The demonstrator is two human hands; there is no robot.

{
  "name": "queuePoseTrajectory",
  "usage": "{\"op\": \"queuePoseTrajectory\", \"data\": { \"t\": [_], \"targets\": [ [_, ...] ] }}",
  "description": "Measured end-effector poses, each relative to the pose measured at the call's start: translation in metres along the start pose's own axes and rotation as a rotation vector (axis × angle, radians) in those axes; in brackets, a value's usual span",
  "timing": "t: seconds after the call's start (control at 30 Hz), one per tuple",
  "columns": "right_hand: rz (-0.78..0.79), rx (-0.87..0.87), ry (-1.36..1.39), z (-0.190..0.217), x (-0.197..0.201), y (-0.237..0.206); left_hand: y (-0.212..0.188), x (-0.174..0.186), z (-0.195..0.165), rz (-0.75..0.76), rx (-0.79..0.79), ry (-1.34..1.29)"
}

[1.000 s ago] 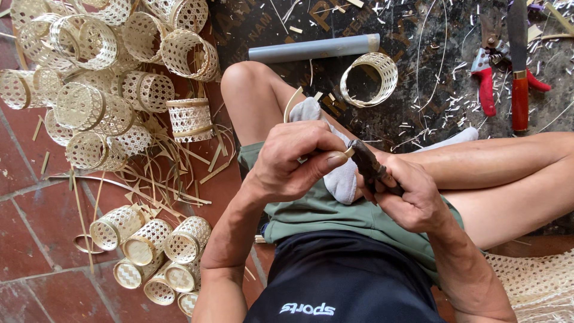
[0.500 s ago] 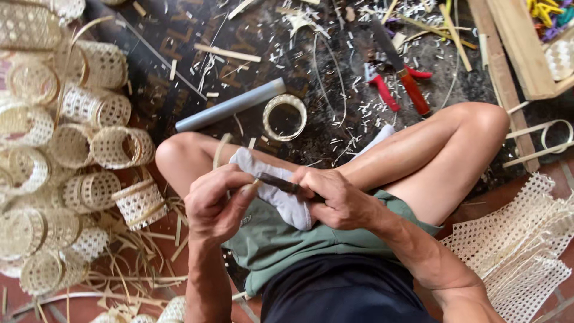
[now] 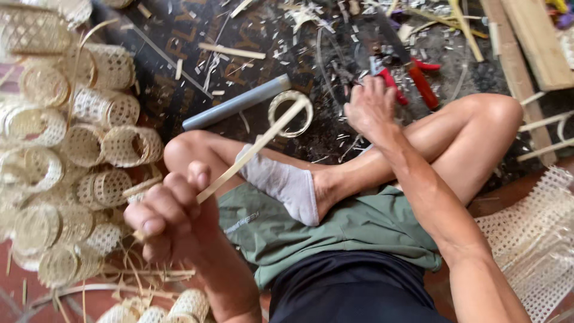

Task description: The person sits cross-legged on the floor and weaves thin bamboo strips into small cylindrical baskets. They use a cylindrical metal form to shape the basket, then remove it and continue weaving the rim by hand. Finished baskets are placed nearby.

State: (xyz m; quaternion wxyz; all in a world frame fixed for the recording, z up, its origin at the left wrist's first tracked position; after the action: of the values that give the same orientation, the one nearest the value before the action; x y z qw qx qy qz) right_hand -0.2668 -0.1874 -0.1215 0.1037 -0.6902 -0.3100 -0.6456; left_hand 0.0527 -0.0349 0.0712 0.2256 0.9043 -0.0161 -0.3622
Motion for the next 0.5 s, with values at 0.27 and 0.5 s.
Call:
{"op": "queuePoseTrajectory", "data": {
  "t": [0.27, 0.5],
  "targets": [
    [-0.352, -0.385, 2.297, 0.017, 0.090, -0.040, -0.018, 0.023, 0.058, -0.053, 0.091, -0.327],
    [-0.342, -0.345, 2.312, 0.015, 0.088, -0.067, -0.036, 0.024, 0.074, 0.046, 0.246, -0.345]
  ]
}}
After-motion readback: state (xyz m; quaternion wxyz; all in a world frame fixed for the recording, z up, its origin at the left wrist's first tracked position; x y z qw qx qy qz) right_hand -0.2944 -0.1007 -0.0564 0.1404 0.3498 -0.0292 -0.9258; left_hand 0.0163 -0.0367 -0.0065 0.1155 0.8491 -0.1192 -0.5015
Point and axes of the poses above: each hand's wrist, its own y-axis towards the middle knuckle, its own x-axis out of the back of the hand, z = x × y, the point moved 4 cm from there along y, towards the middle knuckle, and after that the axes turned 11 degrees about x, right-handed, at the moved point
